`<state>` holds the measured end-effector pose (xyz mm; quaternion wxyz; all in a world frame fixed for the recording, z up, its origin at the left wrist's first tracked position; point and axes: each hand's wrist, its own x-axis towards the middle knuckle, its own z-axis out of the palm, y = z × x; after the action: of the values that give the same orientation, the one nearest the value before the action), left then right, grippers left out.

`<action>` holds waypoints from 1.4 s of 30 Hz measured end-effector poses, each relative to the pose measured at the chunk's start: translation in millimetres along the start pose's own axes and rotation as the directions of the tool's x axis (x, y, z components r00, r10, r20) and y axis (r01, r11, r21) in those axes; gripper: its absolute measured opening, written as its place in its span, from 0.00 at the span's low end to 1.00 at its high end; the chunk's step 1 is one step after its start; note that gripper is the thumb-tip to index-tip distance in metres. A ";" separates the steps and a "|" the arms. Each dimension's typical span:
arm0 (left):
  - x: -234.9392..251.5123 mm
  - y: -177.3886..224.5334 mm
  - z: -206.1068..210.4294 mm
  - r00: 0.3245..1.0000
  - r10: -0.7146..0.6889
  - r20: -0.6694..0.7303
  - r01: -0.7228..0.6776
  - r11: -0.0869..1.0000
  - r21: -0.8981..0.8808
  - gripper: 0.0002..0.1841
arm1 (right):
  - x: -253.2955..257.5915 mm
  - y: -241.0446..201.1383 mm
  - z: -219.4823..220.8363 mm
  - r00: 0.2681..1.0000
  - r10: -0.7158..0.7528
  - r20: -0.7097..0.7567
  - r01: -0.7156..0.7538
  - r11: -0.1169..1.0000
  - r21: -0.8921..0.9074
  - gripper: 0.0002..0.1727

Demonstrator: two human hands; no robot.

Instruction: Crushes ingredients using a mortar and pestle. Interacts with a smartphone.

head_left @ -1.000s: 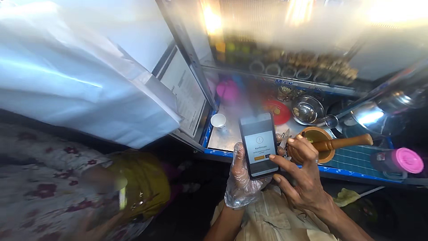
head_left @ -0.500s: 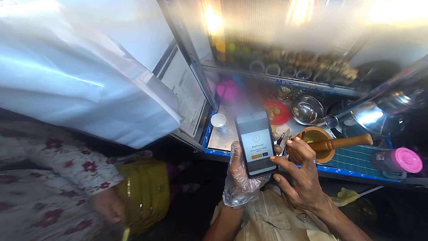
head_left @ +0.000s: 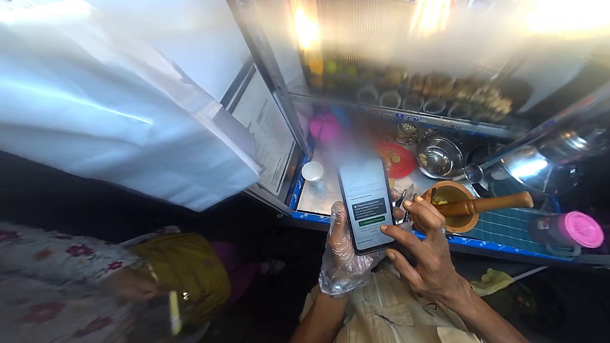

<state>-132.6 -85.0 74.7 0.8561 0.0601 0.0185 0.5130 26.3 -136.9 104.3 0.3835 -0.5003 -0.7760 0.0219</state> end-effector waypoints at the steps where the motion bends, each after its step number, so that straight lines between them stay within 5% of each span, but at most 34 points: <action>1: 0.2 -0.1 -0.6 1.000 -0.001 -0.008 0.001 1.000 0.000 0.34 | 0.0 0.2 -0.1 1.000 -0.001 0.001 0.001 1.000 -0.001 0.18; 42: -0.6 -5.1 1.1 0.997 -0.030 0.065 0.034 0.998 -0.052 0.34 | -7.6 0.9 -3.3 1.000 0.017 -0.026 -0.016 1.000 0.019 0.15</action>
<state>-128.3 -88.1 75.2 0.8656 0.0536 -0.0217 0.4973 30.5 -143.6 101.9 0.3981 -0.5033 -0.7665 0.0260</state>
